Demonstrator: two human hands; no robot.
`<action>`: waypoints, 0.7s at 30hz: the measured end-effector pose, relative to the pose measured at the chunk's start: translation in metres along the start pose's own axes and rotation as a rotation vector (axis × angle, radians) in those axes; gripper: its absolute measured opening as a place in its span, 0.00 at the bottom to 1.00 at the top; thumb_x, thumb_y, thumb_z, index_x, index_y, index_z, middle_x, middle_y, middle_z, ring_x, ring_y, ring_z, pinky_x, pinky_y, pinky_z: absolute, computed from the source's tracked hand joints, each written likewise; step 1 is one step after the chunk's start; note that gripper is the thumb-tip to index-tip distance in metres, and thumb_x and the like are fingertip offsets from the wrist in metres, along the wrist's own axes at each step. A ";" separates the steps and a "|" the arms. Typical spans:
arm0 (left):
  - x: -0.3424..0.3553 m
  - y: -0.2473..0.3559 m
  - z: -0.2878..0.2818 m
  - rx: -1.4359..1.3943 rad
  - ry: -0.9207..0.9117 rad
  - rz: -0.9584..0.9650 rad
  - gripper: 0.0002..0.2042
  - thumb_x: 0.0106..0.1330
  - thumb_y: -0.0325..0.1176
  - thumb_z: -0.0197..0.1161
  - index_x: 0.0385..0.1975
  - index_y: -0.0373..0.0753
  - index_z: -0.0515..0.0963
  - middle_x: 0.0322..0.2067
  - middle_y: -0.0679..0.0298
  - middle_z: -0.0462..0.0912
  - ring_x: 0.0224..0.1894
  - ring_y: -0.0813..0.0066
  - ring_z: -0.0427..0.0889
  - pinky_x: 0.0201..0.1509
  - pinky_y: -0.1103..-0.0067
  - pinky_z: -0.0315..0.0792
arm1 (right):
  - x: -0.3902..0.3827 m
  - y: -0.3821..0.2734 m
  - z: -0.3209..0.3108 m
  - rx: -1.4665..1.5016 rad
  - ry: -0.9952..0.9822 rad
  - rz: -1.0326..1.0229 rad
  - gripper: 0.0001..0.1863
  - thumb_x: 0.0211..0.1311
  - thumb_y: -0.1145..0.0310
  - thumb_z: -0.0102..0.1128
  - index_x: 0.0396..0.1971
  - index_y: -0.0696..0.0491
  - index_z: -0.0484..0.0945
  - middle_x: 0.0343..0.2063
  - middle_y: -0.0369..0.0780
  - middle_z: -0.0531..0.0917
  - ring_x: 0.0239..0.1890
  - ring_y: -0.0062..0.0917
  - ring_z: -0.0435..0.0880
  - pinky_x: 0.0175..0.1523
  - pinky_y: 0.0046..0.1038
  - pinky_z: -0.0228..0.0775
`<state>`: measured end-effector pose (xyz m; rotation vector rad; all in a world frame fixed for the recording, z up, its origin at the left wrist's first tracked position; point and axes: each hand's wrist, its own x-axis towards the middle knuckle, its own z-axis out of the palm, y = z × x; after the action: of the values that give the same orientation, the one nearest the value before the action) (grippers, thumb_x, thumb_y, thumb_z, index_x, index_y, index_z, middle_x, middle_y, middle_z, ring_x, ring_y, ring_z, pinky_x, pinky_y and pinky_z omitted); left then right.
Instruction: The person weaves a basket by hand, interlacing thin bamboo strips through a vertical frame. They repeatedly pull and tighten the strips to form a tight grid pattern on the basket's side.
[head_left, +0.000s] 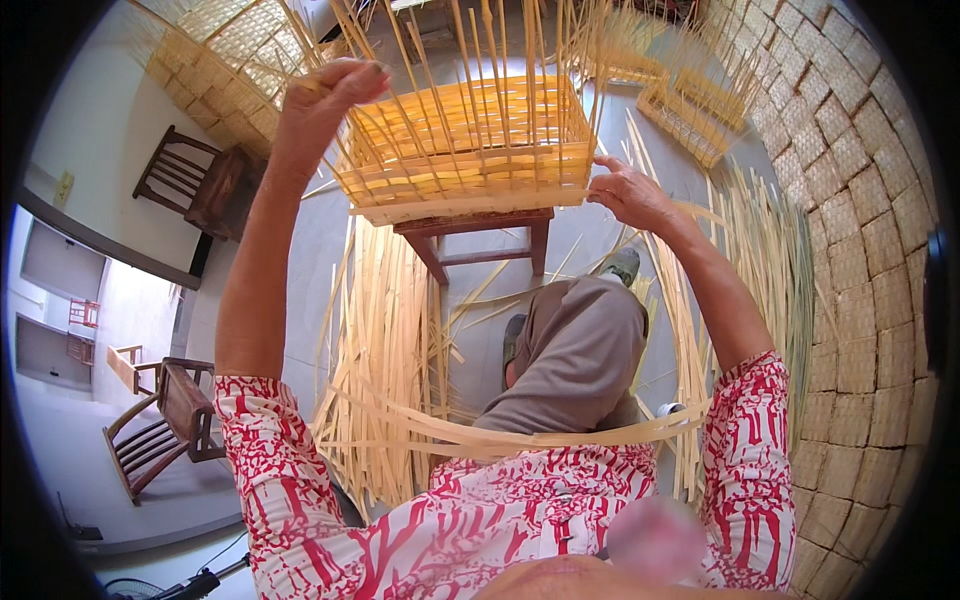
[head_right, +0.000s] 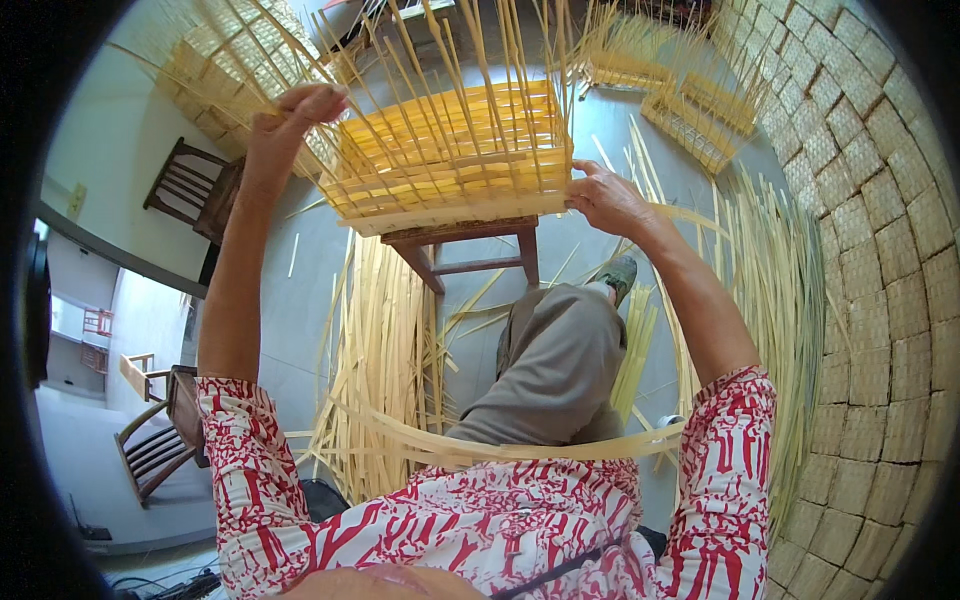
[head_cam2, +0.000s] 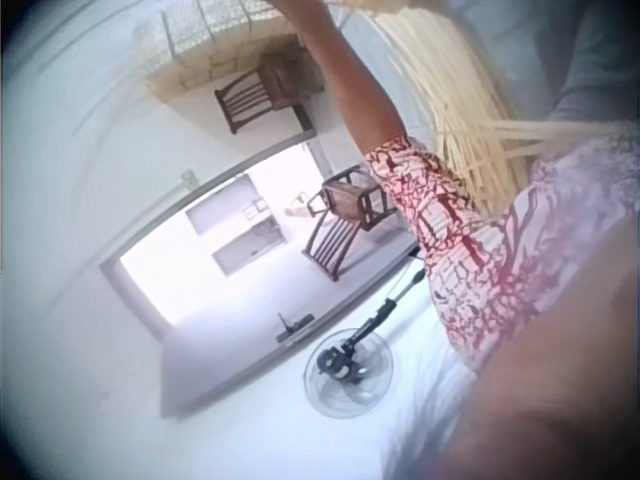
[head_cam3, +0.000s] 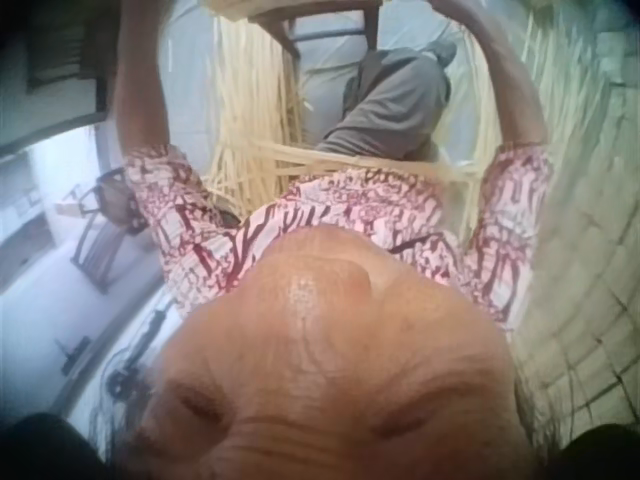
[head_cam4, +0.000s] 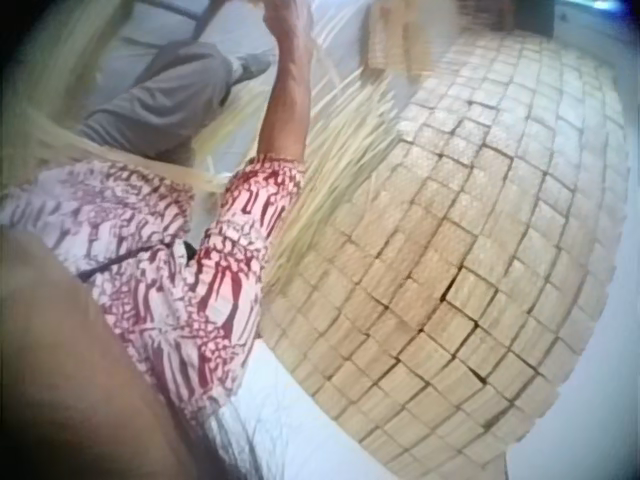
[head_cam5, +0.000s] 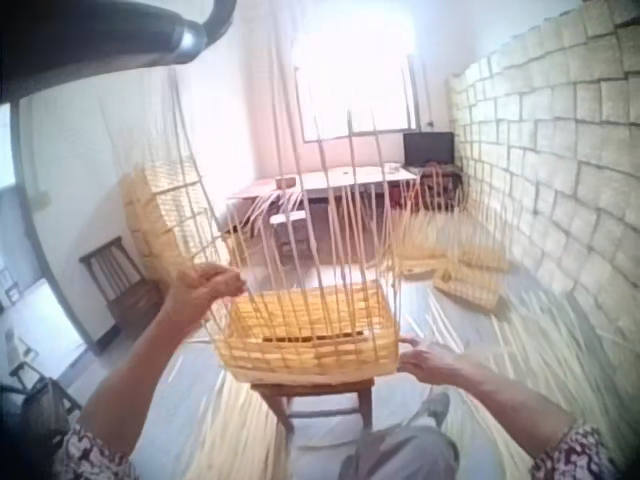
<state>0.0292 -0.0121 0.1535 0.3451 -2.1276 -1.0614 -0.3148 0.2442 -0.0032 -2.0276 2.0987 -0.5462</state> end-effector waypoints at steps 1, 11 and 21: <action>0.001 0.010 0.009 -0.003 -0.077 -0.010 0.23 0.69 0.39 0.66 0.59 0.33 0.75 0.46 0.57 0.85 0.47 0.74 0.84 0.54 0.78 0.76 | 0.000 -0.003 0.002 0.011 0.012 0.004 0.09 0.68 0.65 0.60 0.34 0.53 0.85 0.57 0.53 0.78 0.64 0.45 0.73 0.59 0.42 0.71; 0.022 0.024 0.018 0.356 -0.213 -0.054 0.20 0.65 0.46 0.70 0.47 0.36 0.84 0.42 0.60 0.87 0.44 0.75 0.84 0.50 0.76 0.79 | 0.002 -0.009 0.013 -0.001 0.064 -0.047 0.09 0.66 0.64 0.60 0.35 0.52 0.85 0.59 0.56 0.75 0.57 0.47 0.79 0.58 0.44 0.73; 0.055 0.028 0.060 0.468 -0.422 0.091 0.27 0.63 0.56 0.69 0.51 0.38 0.84 0.33 0.62 0.85 0.30 0.78 0.80 0.31 0.78 0.72 | 0.003 -0.030 0.008 -0.014 0.050 0.003 0.11 0.66 0.63 0.59 0.34 0.54 0.84 0.57 0.58 0.76 0.60 0.49 0.76 0.60 0.46 0.71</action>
<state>-0.0500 0.0120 0.1785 0.2514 -2.7438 -0.6085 -0.2840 0.2399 0.0007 -2.0386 2.1397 -0.5893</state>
